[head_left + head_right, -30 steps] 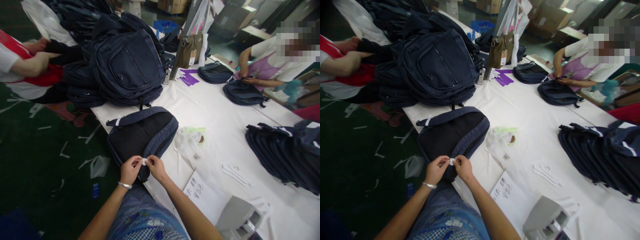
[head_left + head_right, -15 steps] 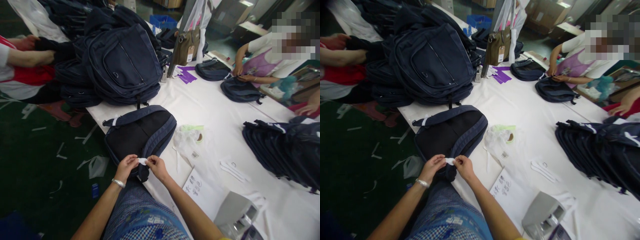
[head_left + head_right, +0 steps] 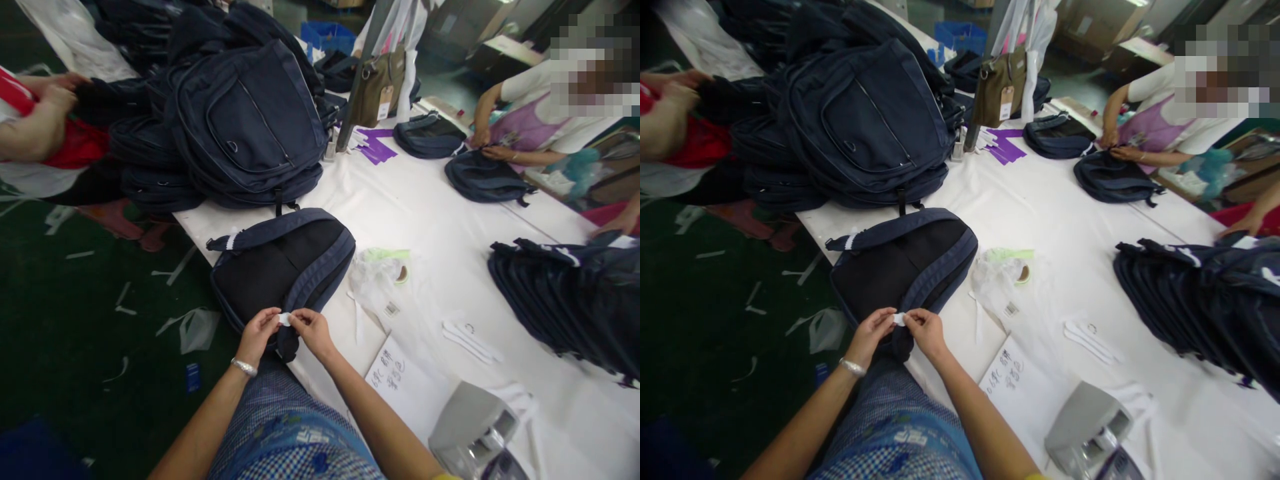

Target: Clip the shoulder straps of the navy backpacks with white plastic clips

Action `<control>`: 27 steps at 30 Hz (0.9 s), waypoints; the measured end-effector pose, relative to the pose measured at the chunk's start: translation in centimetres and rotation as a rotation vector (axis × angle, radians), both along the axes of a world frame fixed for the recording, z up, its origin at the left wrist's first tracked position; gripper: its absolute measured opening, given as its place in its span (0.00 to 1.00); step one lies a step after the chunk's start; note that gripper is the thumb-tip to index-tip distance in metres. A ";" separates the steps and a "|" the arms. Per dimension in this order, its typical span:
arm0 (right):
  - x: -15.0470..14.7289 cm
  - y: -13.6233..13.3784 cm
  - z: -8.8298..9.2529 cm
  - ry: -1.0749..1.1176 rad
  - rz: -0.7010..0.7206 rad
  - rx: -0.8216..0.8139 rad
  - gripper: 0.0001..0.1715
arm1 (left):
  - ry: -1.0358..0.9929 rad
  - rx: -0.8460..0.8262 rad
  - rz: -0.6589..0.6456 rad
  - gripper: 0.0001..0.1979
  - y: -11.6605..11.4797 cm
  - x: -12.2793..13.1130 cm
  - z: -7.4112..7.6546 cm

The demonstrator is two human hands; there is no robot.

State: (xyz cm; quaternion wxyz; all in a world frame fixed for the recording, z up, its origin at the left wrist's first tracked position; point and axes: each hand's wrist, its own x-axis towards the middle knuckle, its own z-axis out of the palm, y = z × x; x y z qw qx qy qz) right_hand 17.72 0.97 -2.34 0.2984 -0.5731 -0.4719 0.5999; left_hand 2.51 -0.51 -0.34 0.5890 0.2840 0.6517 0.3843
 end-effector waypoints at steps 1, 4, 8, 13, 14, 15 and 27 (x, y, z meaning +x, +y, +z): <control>0.0 0.0 0.0 -0.012 0.001 0.000 0.17 | 0.006 0.008 -0.011 0.22 0.0 0.0 -0.1; 0.2 -0.2 0.0 -0.106 -0.012 0.001 0.15 | 0.007 0.032 0.004 0.22 -0.2 0.0 -0.4; 0.8 -0.6 0.0 -0.154 -0.053 -0.030 0.13 | 0.000 0.001 0.048 0.22 -0.2 -0.2 -0.4; 1.0 -1.7 0.9 -0.159 -0.082 -0.002 0.13 | 0.147 -0.031 -0.067 0.24 0.6 -0.1 0.0; 1.0 -1.9 1.1 -0.208 -0.069 0.039 0.12 | 0.194 -0.031 -0.112 0.25 0.8 0.0 0.0; 1.0 -2.1 1.3 -0.263 -0.058 0.081 0.12 | 0.236 -0.027 -0.149 0.25 1.0 0.1 -0.1; 0.9 -3.1 -1.3 0.506 -0.150 -0.347 0.21 | -0.142 -0.274 -0.055 0.21 1.6 0.2 -0.7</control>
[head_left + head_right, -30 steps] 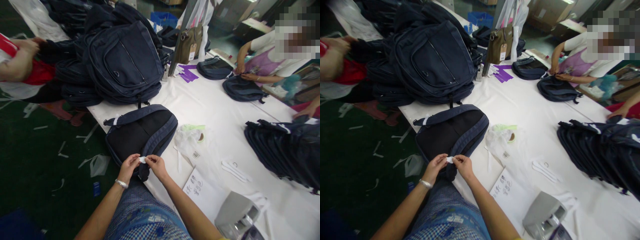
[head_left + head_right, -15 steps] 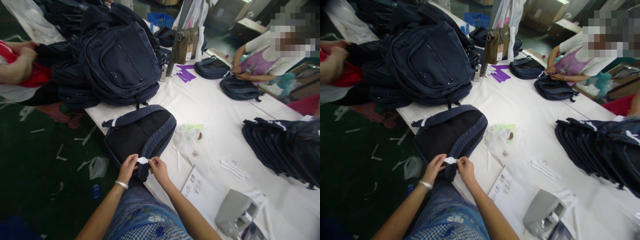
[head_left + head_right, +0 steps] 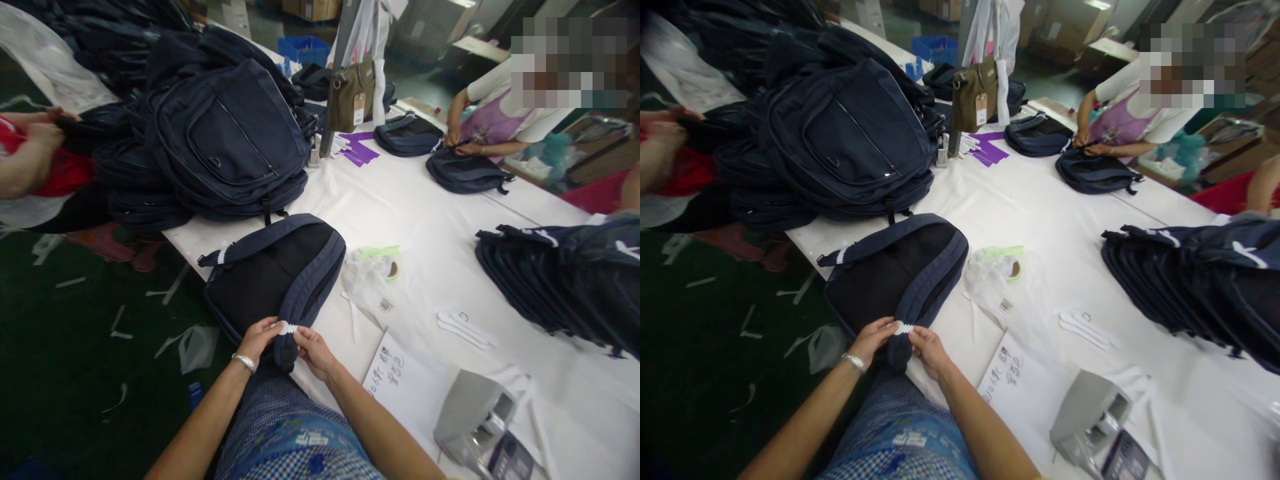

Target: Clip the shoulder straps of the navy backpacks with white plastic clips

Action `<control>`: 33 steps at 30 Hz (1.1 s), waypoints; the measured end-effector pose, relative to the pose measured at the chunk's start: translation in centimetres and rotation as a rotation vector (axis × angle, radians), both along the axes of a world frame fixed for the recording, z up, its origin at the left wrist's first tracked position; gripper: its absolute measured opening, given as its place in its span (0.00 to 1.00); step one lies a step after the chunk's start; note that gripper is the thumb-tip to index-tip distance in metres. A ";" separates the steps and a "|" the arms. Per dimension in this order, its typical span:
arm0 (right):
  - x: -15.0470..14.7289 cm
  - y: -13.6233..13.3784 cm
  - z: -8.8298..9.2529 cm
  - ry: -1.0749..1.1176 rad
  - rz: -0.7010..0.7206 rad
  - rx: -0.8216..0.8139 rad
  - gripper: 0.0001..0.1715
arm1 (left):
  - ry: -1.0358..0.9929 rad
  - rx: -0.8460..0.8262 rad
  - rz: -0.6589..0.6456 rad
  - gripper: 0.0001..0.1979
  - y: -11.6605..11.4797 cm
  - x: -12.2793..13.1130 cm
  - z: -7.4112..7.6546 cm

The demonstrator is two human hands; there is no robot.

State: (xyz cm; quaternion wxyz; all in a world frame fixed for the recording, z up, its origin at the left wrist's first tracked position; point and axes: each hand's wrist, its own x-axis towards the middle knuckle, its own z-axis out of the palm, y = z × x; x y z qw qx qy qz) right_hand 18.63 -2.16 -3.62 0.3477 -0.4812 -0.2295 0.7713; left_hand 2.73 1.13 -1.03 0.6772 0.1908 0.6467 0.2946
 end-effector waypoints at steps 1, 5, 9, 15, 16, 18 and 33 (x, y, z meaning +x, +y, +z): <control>0.0 -0.2 0.0 0.011 -0.016 -0.007 0.21 | -0.011 -0.010 0.000 0.22 0.0 0.0 0.0; 0.0 -0.3 0.7 -0.040 -0.076 0.064 0.24 | 0.007 -0.001 -0.006 0.23 -0.1 0.0 -0.3; 0.1 0.0 0.9 -0.046 -0.064 0.016 0.26 | -0.006 0.034 -0.058 0.23 -0.3 0.5 -0.8; 0.8 -0.5 0.6 -0.125 -0.067 0.052 0.25 | 0.134 0.243 -0.303 0.21 -0.2 0.2 0.3; 1.3 -0.7 0.7 -0.169 -0.046 0.056 0.26 | 0.173 0.268 -0.353 0.21 0.3 -0.7 0.9; 2.4 -1.0 1.4 -0.316 -0.007 0.082 0.25 | 0.350 0.373 -0.391 0.20 2.4 -3.3 2.2; -3.1 1.5 0.1 -1.237 -0.115 0.335 0.29 | 1.193 0.811 -0.821 0.28 18.8 -17.1 -1.2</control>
